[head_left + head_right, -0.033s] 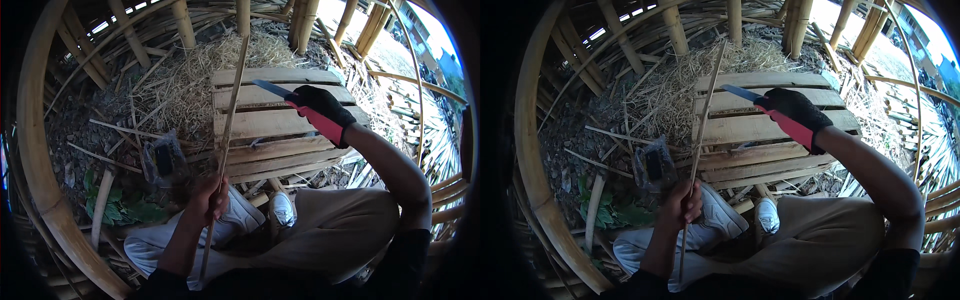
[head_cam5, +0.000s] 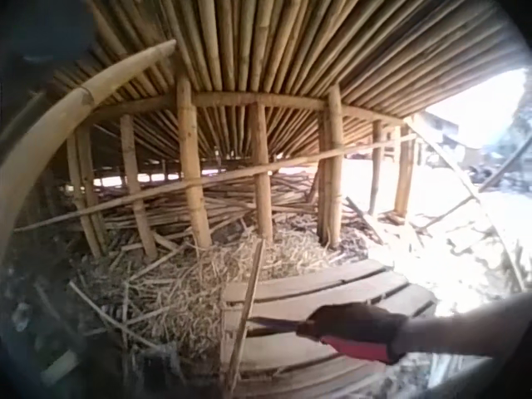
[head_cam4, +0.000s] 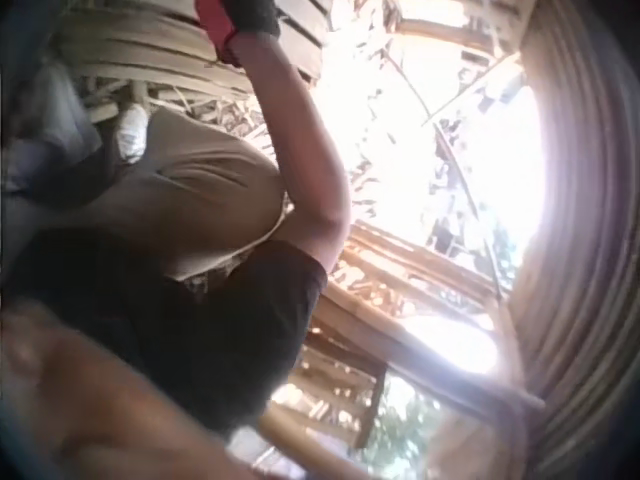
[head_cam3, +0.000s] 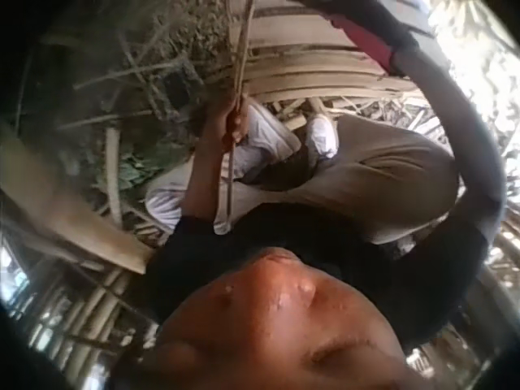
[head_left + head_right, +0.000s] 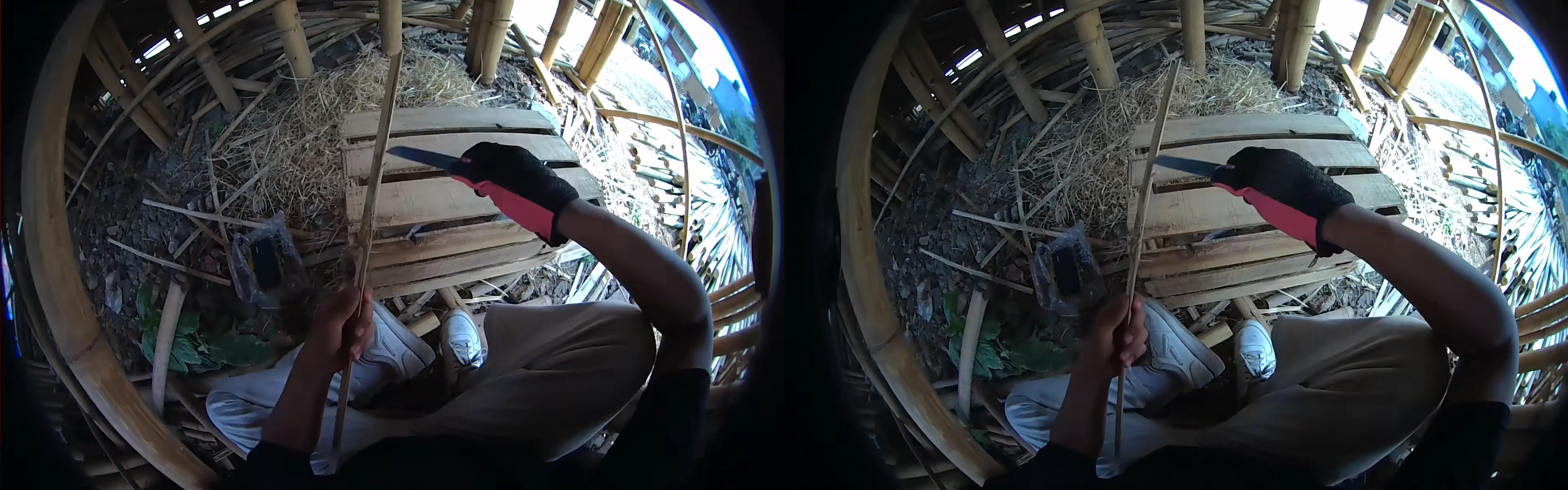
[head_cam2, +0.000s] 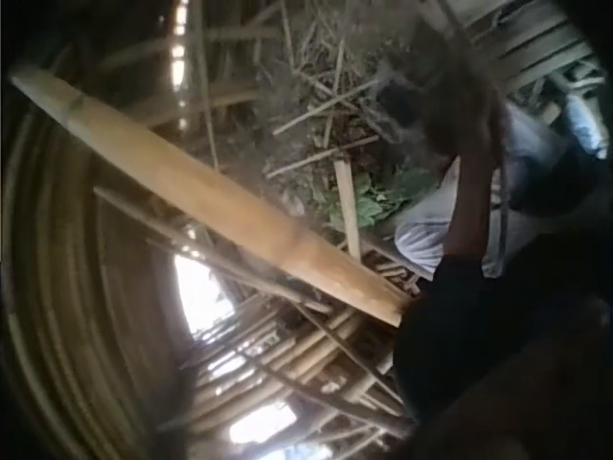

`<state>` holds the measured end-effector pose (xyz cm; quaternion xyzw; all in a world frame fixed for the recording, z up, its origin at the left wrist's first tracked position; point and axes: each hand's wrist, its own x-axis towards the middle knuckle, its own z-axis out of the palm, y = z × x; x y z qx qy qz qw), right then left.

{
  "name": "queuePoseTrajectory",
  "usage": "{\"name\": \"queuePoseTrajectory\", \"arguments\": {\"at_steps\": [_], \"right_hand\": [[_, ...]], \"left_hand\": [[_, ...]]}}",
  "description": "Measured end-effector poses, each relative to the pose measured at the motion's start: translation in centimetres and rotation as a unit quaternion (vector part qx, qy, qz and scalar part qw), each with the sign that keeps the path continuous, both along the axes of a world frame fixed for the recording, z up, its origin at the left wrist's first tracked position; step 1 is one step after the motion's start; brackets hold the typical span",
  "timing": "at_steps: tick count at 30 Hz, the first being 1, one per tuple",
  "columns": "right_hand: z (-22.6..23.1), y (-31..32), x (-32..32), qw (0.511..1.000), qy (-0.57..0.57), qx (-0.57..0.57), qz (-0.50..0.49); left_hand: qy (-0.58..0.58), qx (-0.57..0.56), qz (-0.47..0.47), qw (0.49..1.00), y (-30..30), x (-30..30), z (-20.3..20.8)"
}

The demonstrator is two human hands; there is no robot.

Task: The person sits on the ground and uses a knife to shave and smooth a long bamboo stick. They repeatedly scrape the surface of the stick, rotating it to work on different sides.

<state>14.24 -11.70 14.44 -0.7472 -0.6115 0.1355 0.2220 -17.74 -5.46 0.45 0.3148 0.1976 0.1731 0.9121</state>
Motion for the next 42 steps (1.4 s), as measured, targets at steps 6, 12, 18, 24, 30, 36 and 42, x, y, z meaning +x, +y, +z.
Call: {"name": "queuePoseTrajectory", "arguments": {"at_steps": [6,12,18,24,30,36,42], "right_hand": [[-0.2,1.1,-4.6,0.994,-0.064,-0.035,0.077],[-3.9,4.7,-3.0,0.991,0.000,-0.136,0.006],[-8.1,5.0,-2.5,0.991,-0.016,-0.097,0.093],[-8.8,5.0,-2.4,0.992,0.027,-0.125,0.020],[-9.1,5.6,-0.9,0.994,-0.026,-0.077,0.074],[-8.1,6.1,-2.3,0.982,0.071,-0.173,-0.008],[-5.3,8.4,-2.2,0.954,0.098,-0.278,-0.057]], "left_hand": [[0.004,-0.023,-0.071,0.997,0.1,-0.1,-2.8],[0.032,-0.064,-0.067,0.995,-0.3,-0.7,-3.3],[0.096,-0.078,-0.064,0.990,0.2,-1.9,-1.4],[0.103,-0.093,-0.088,0.986,0.9,-1.5,-1.0],[0.097,-0.112,-0.106,0.983,0.7,-1.5,-0.8],[0.066,-0.150,-0.125,0.979,0.9,-1.5,-1.6],[0.066,-0.168,-0.126,0.976,1.0,-1.7,-1.5]]}}
